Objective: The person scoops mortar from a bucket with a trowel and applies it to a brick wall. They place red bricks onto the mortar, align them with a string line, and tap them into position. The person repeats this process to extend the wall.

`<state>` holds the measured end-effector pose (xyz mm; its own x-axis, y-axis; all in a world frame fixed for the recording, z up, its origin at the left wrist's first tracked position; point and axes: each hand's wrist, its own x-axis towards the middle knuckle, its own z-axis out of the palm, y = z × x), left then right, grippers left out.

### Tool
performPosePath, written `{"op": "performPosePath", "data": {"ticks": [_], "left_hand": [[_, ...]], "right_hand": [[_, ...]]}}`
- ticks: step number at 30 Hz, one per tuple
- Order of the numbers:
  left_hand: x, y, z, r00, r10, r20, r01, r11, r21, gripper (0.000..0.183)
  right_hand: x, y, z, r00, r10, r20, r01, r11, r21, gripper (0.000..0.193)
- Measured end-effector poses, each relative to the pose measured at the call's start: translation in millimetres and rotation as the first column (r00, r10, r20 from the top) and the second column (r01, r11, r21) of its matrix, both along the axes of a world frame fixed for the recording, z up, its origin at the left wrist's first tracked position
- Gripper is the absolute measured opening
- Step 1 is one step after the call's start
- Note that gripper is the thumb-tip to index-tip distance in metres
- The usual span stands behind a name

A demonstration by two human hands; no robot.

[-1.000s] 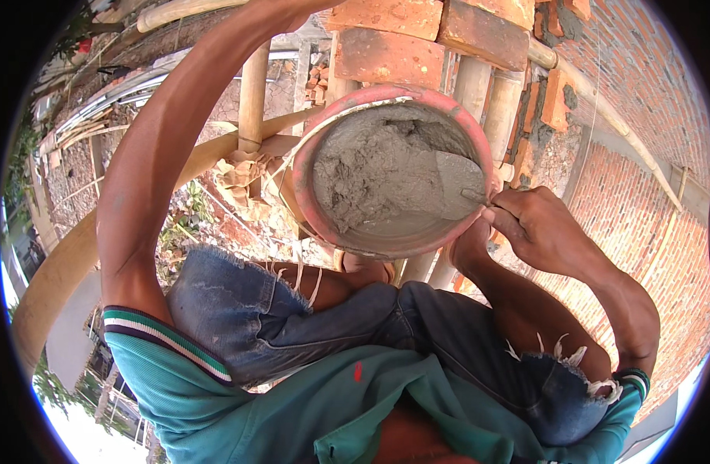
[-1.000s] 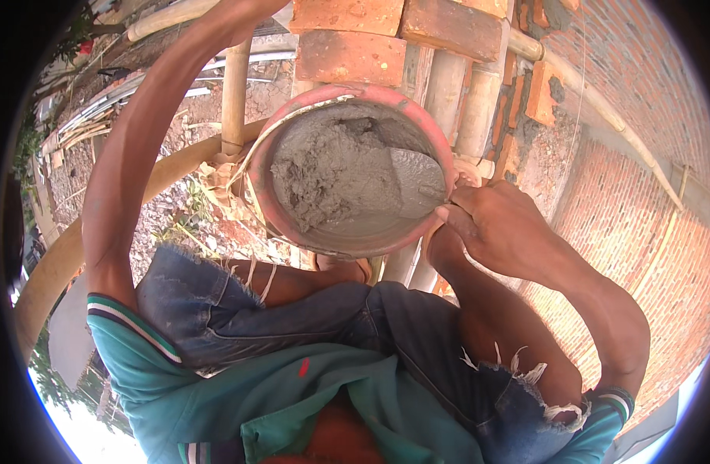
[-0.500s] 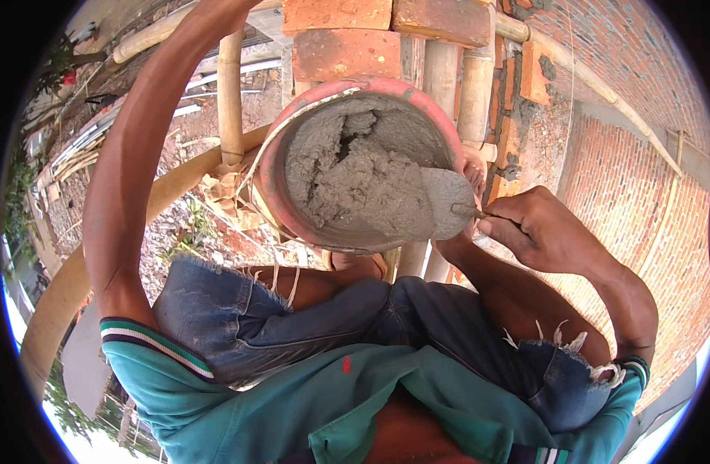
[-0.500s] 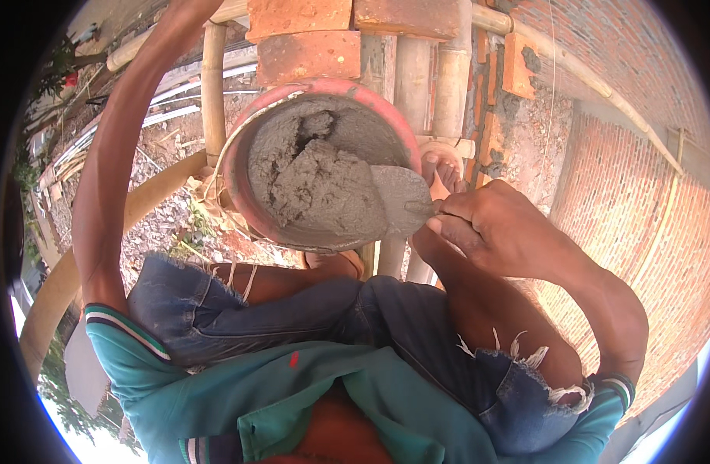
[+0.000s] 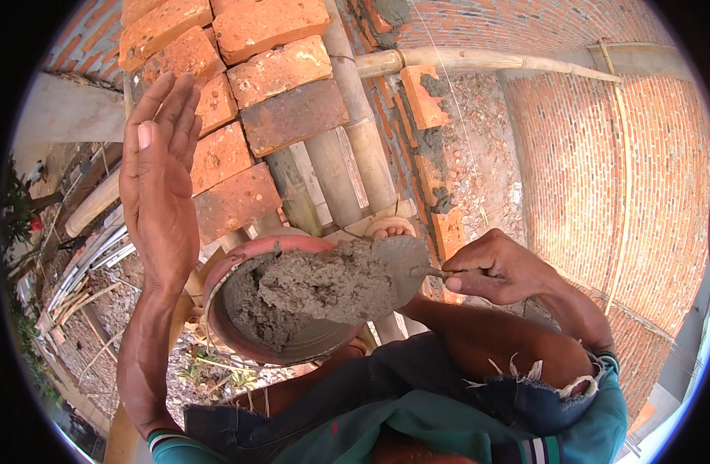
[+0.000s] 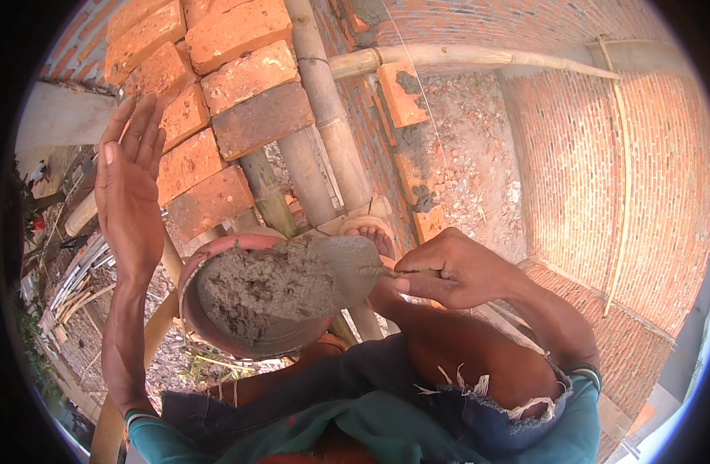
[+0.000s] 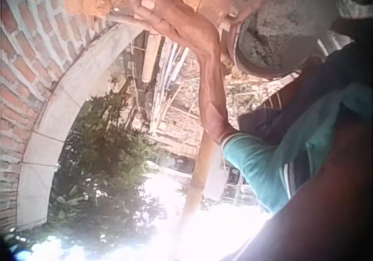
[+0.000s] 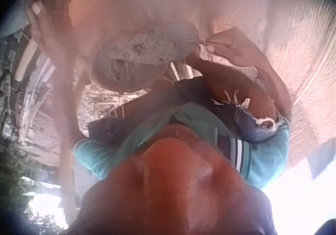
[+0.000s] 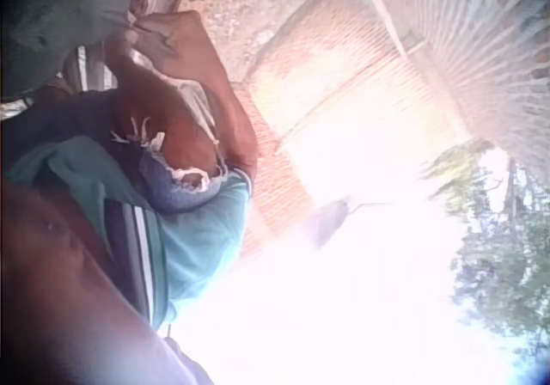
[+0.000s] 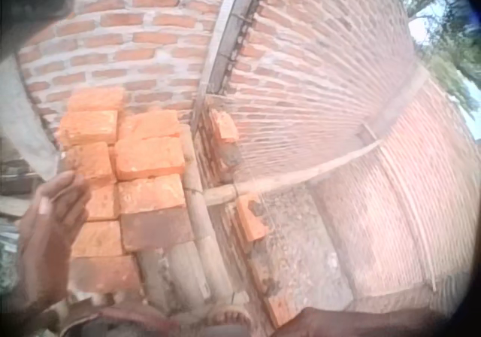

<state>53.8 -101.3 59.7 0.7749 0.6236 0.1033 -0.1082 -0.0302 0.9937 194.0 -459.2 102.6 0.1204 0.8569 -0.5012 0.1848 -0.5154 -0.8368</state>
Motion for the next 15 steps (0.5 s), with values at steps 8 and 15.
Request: {"op": "performPosePath", "data": {"ticks": [8,15], "left_hand": [[121,-97,-30,0.968,-0.249,-0.002,0.180,0.702,-0.689,0.064],[272,-140,-123,0.913,-0.214,-0.346,-0.163,0.586,-0.793,0.068]], "right_hand": [[55,-67,19,0.670,-0.739,0.068,0.741,0.672,0.012,0.032],[113,-67,-51,0.467,-0.769,0.436,0.877,0.465,-0.120,0.031]]}}
